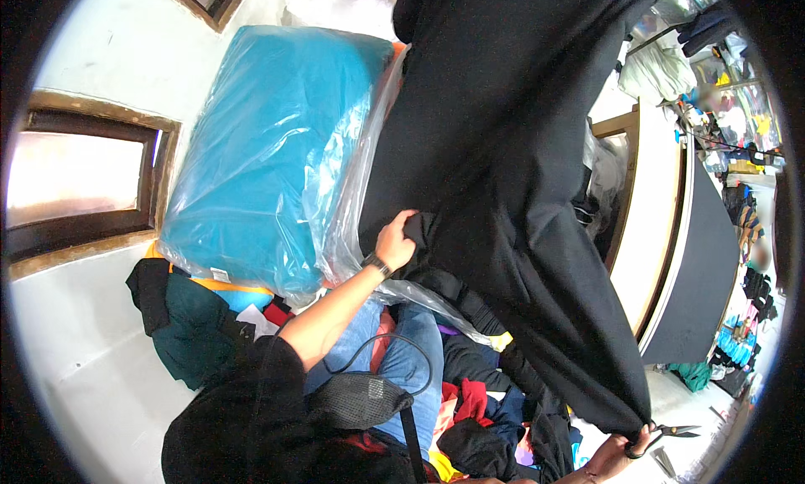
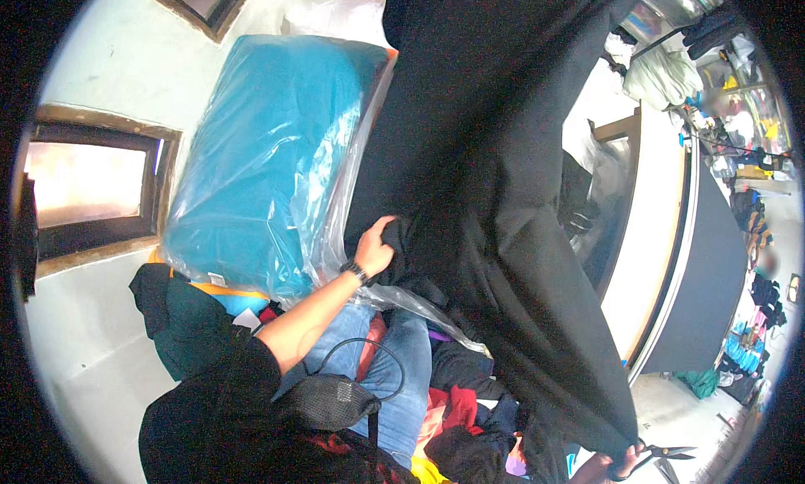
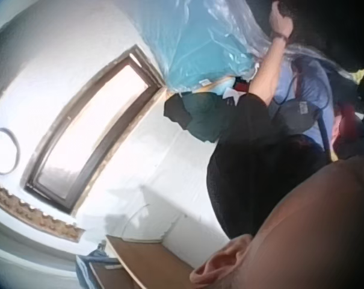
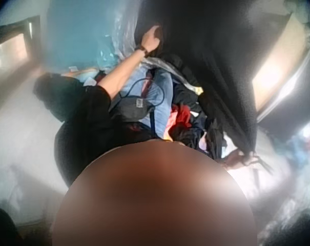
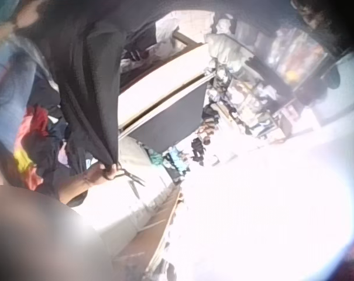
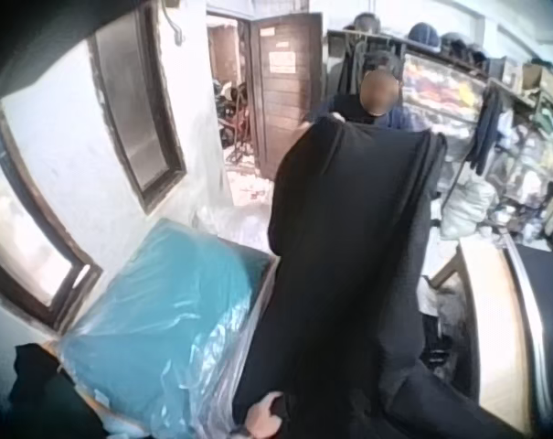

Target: The person unpacks a large black fabric from a plastic bag, lays it on a table, and uses scissors to cut it. They then use a measuring tool to measure the fabric.

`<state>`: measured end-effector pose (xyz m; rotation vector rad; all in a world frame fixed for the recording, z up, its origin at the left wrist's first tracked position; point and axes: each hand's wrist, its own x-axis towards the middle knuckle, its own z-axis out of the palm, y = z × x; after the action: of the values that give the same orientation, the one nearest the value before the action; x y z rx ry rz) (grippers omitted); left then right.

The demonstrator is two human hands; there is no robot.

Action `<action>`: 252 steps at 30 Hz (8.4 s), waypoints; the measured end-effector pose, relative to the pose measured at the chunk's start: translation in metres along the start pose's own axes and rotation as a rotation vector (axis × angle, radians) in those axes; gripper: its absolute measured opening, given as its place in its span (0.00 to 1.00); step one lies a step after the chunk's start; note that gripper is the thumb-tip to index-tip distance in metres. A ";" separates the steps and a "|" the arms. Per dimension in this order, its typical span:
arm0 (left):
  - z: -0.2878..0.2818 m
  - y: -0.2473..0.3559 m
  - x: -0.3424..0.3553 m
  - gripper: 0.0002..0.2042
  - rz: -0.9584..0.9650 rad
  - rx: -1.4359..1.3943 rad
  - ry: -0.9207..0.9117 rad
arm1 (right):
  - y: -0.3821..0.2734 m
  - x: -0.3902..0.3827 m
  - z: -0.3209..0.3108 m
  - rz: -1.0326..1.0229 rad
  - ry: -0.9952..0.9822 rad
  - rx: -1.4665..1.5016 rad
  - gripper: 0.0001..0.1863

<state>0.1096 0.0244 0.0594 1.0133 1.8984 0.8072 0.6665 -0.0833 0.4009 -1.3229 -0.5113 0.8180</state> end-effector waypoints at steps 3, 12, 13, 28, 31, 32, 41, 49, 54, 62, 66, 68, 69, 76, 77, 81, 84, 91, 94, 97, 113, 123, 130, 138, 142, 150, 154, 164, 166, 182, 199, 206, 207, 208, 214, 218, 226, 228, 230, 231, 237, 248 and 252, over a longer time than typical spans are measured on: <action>-0.046 0.019 -0.044 0.29 0.080 -0.163 0.080 | 0.031 -0.019 -0.004 0.072 0.032 -0.133 0.21; -0.073 0.212 -0.138 0.32 0.718 -0.723 -0.854 | 0.161 -0.107 0.086 0.561 0.046 -0.030 0.14; -0.062 0.225 -0.143 0.33 0.624 -0.730 -0.884 | 0.164 -0.115 0.095 0.539 -0.054 0.024 0.14; 0.004 0.147 -0.094 0.39 0.225 -0.080 -0.827 | 0.266 -0.036 0.169 0.663 -0.097 0.014 0.08; -0.003 0.112 -0.072 0.39 0.370 0.312 -0.516 | 0.224 0.077 0.068 0.752 -0.069 0.166 0.08; -0.005 0.099 -0.066 0.40 0.384 0.409 -0.428 | 0.194 0.127 0.026 0.742 -0.091 0.224 0.09; -0.012 0.100 -0.025 0.34 0.132 0.661 -0.257 | -0.268 0.549 -0.231 -0.009 0.230 -0.462 0.19; 0.007 0.123 -0.054 0.35 -0.021 0.411 -0.451 | -0.360 0.543 -0.373 -0.099 0.834 -0.559 0.24; 0.046 0.108 -0.081 0.39 -0.048 0.578 -0.751 | -0.149 0.496 -0.414 -0.065 0.715 -0.835 0.18; 0.094 0.096 -0.072 0.35 -0.070 0.629 -0.669 | 0.184 0.225 -0.305 0.233 0.294 -0.870 0.19; 0.100 0.104 -0.050 0.33 -0.039 0.590 -0.537 | 0.221 0.092 -0.258 0.517 0.264 -0.796 0.26; 0.103 0.111 -0.040 0.33 -0.043 0.582 -0.464 | 0.217 0.053 -0.254 0.528 0.196 -1.000 0.28; 0.105 0.115 -0.036 0.33 -0.083 0.555 -0.447 | 0.216 0.041 -0.254 0.528 0.169 -1.102 0.30; 0.103 0.154 -0.031 0.32 -0.019 0.564 -0.459 | 0.222 0.006 -0.265 0.431 0.082 -1.358 0.29; 0.102 0.162 -0.031 0.32 -0.002 0.574 -0.457 | 0.227 0.005 -0.264 0.421 0.082 -1.391 0.29; 0.091 0.196 -0.041 0.31 0.042 0.519 -0.426 | 0.257 0.018 -0.257 0.409 0.123 -1.241 0.29; 0.066 0.221 -0.058 0.33 -0.057 0.467 -0.476 | 0.290 0.045 -0.250 0.568 0.205 -0.912 0.29; -0.051 0.258 -0.061 0.30 -0.059 0.451 -0.301 | 0.386 0.147 -0.215 0.519 0.714 -1.188 0.36; -0.094 0.240 -0.051 0.30 -0.128 0.432 -0.207 | 0.428 0.171 -0.195 0.779 0.889 -1.219 0.41; -0.105 0.207 -0.042 0.29 -0.264 0.525 -0.209 | 0.451 0.173 -0.175 0.512 0.760 -1.520 0.29; 0.044 0.242 0.031 0.24 -0.031 0.497 -0.667 | 0.142 0.048 -0.196 0.027 0.604 -1.175 0.16; 0.168 0.346 0.021 0.24 0.291 0.444 -0.983 | -0.288 -0.337 -0.140 0.032 1.344 -1.505 0.19; 0.290 0.351 -0.062 0.28 0.674 0.497 -1.249 | -0.275 -0.446 -0.109 0.624 1.596 -2.111 0.20; 0.247 0.324 -0.103 0.29 1.010 0.836 -1.307 | -0.054 -0.306 -0.095 0.554 1.159 -1.412 0.27; 0.237 0.311 -0.094 0.28 1.090 0.848 -1.323 | 0.104 -0.193 -0.082 0.321 0.520 -1.451 0.21; 0.244 0.315 -0.099 0.27 1.033 1.012 -1.211 | 0.206 -0.150 -0.132 0.604 0.079 -1.927 0.03; 0.241 0.309 -0.095 0.26 1.079 1.078 -1.184 | 0.143 -0.172 -0.113 0.477 0.233 -1.621 0.08; 0.260 0.288 -0.081 0.26 1.080 0.927 -1.258 | -0.252 -0.446 -0.030 1.383 1.037 -1.945 0.23; 0.276 0.288 -0.096 0.26 1.075 0.931 -1.296 | -0.272 -0.466 -0.025 1.612 1.302 -1.861 0.23; 0.290 0.321 -0.147 0.33 1.074 1.126 -1.096 | 0.062 -0.470 -0.100 0.511 1.322 -1.625 0.29; 0.333 0.441 -0.169 0.24 1.331 0.599 -1.009 | -0.099 -0.261 -0.181 0.456 1.154 -1.103 0.12; 0.412 0.479 -0.162 0.21 1.279 0.693 -0.886 | -0.205 -0.110 -0.387 0.426 0.968 -1.846 0.19; 0.423 0.491 -0.164 0.21 1.269 0.706 -0.904 | -0.214 -0.086 -0.418 0.387 0.935 -1.891 0.19; 0.437 0.504 -0.166 0.21 1.270 0.712 -0.920 | -0.222 -0.065 -0.449 0.382 0.948 -1.899 0.19; 0.570 0.579 -0.195 0.21 1.265 0.644 -1.159 | -0.227 -0.029 -0.589 0.607 0.588 -1.720 0.16; 0.682 0.622 -0.224 0.20 1.191 0.779 -1.245 | -0.219 -0.032 -0.604 0.654 0.601 -1.800 0.20; 0.826 0.666 -0.253 0.17 0.776 1.168 -1.298 | -0.240 0.046 -0.562 0.768 0.414 -1.711 0.17; 0.841 0.670 -0.256 0.17 0.702 1.237 -1.302 | -0.242 0.053 -0.562 0.769 0.414 -1.721 0.18; 0.847 0.674 -0.258 0.17 0.600 1.297 -1.286 | -0.241 0.052 -0.564 0.699 0.460 -1.710 0.20; 0.849 0.676 -0.256 0.19 0.544 1.308 -1.291 | -0.239 0.049 -0.565 0.735 0.495 -1.673 0.22; 0.841 0.670 -0.259 0.18 0.497 1.371 -1.286 | -0.241 0.036 -0.571 0.894 0.397 -1.723 0.23; 0.837 0.670 -0.264 0.19 0.396 1.639 -1.298 | -0.231 0.049 -0.577 1.073 0.517 -1.540 0.22; 0.860 0.680 -0.278 0.19 0.481 1.749 -1.330 | -0.233 0.050 -0.588 1.175 0.549 -1.438 0.21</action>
<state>1.1911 0.2356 0.3166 2.1328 0.6970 -1.4432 1.1878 -0.4298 0.5040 -3.2024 0.3438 0.9121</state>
